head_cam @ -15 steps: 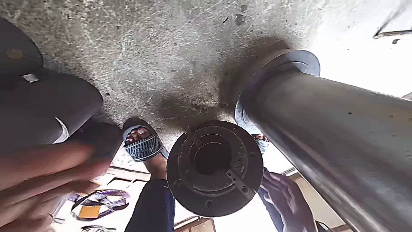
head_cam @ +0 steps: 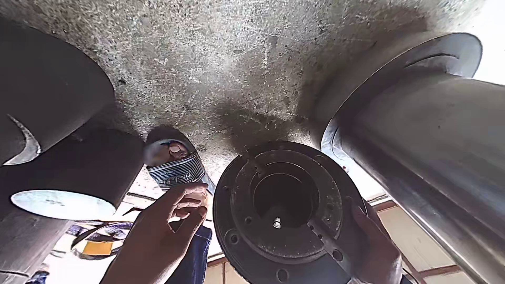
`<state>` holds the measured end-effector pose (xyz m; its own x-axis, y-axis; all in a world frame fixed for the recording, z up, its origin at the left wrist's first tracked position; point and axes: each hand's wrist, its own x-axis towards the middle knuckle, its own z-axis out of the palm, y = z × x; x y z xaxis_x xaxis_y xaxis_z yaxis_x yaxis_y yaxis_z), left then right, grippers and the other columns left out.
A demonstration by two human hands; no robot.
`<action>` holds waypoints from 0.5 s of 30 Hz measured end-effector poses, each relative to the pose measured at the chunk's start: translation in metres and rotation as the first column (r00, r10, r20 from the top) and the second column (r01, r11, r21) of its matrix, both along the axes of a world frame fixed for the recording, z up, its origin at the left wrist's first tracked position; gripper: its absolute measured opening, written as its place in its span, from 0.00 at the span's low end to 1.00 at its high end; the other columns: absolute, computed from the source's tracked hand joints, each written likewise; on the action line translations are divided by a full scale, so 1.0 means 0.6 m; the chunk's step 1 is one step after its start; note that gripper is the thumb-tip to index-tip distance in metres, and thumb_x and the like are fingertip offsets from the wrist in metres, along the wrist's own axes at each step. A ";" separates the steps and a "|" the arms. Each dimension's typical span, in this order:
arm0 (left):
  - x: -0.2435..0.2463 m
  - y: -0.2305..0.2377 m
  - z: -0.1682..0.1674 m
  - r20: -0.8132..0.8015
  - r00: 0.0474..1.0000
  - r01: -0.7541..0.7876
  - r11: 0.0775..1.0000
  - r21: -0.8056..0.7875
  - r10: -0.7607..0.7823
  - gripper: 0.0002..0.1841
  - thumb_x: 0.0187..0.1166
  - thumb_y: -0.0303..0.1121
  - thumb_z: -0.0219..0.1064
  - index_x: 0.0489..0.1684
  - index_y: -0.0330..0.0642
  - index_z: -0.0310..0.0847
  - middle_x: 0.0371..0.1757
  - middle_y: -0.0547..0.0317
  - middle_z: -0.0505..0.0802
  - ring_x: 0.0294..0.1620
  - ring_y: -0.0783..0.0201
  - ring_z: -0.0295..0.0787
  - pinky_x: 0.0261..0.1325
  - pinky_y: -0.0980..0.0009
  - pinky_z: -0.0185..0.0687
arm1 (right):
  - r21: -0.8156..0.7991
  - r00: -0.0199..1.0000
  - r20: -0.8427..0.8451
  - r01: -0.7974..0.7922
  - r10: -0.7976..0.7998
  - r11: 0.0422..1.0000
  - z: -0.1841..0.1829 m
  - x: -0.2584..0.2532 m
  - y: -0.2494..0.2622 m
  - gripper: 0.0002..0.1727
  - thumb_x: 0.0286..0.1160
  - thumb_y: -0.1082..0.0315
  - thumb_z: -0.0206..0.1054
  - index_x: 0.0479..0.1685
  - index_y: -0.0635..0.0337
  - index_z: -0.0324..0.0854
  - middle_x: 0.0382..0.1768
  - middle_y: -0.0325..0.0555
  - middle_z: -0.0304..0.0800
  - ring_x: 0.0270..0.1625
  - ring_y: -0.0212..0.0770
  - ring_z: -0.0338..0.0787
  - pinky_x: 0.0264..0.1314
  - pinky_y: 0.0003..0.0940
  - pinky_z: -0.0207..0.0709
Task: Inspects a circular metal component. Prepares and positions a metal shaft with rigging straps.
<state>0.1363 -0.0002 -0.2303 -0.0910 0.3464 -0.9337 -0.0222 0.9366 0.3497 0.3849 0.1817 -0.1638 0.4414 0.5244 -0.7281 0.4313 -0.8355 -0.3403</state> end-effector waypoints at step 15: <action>0.022 0.018 -0.013 0.104 0.977 0.184 0.983 0.004 -0.184 0.24 0.73 0.49 0.68 0.66 0.51 0.82 0.58 0.70 0.94 0.54 0.75 0.93 0.52 0.75 0.92 | 0.048 0.990 -0.028 0.136 -0.135 0.990 -0.003 0.010 -0.008 0.26 0.82 0.70 0.53 0.79 0.69 0.69 0.59 0.50 0.89 0.56 0.34 0.91 0.57 0.28 0.88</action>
<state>0.1496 0.0108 -0.2378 0.0710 0.3434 -0.9365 0.1151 0.9298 0.3496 0.3909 0.1772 -0.1654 0.4929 0.4965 -0.7145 0.3061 -0.8676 -0.3918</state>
